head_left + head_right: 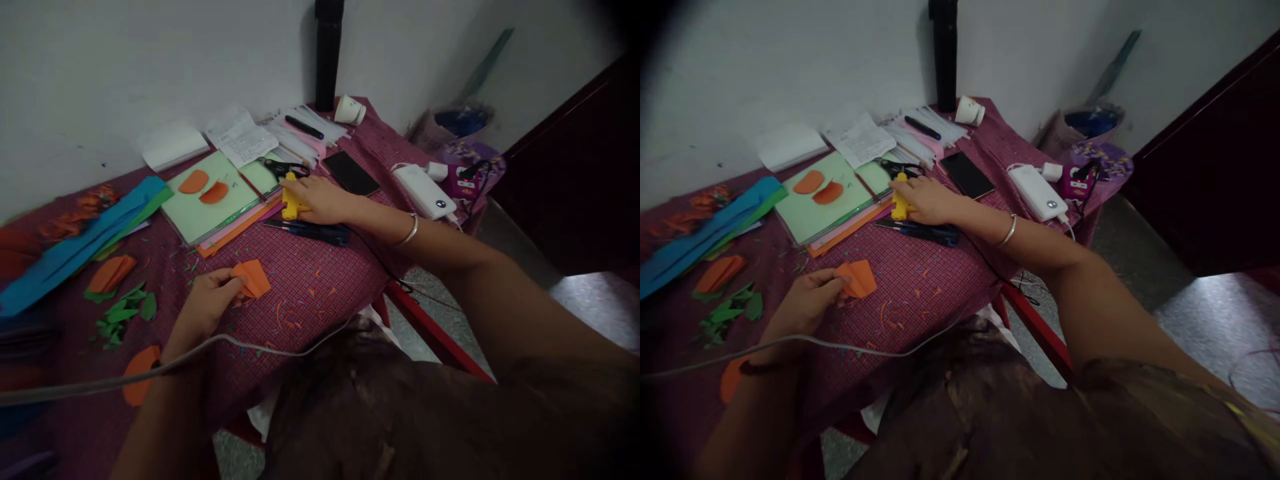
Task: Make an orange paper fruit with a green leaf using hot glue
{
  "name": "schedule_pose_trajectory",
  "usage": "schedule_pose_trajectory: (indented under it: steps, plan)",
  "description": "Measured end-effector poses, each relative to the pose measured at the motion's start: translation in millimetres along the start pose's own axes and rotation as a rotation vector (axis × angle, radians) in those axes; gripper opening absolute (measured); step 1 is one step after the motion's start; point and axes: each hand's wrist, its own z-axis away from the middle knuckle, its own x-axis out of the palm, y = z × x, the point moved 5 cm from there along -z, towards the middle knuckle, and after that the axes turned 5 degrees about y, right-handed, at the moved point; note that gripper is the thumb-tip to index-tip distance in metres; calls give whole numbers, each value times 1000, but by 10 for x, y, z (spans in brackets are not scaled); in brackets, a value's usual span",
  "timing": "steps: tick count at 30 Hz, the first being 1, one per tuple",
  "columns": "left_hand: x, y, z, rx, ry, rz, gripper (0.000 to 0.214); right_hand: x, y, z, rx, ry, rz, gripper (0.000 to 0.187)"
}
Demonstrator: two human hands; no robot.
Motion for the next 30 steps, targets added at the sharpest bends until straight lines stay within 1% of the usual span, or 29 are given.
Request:
schedule_pose_trajectory:
  steps: [2,4,6,7,8,9,11,13,15,17,18,23,27,30]
  plan:
    - [3,10,7,-30,16,33,25,37,8,-50,43,-22,23,76]
    - [8,18,12,-45,26,51,24,-25,-115,-38,78,11,7,71]
    - [8,24,16,-49,39,53,23,-129,-364,13,89,96,-73,55]
    - [6,29,20,-48,46,55,24,-165,-523,43,78,131,-164,44]
    - [5,34,24,-46,51,59,24,-166,-693,71,59,123,-281,33]
    - [3,40,29,-44,54,62,25,-120,-876,94,18,43,-417,25]
    - [3,52,38,-39,56,69,25,27,-1204,140,-47,-174,-631,17]
    - [6,57,43,-30,59,77,24,156,-1376,162,-22,-289,-707,19]
    - [18,52,45,-27,54,85,24,233,-1421,157,30,-304,-723,27]
    - [34,43,47,-31,47,93,25,260,-1406,146,57,-283,-718,36]
    - [40,41,50,-31,44,93,25,262,-1391,142,61,-274,-707,37]
    - [50,52,65,-9,35,80,28,247,-1358,150,29,-260,-673,25]
    - [39,17,68,-38,45,99,26,244,-1356,159,-13,-227,-700,24]
    - [37,19,76,-41,53,114,18,262,-1353,161,-65,-193,-764,26]
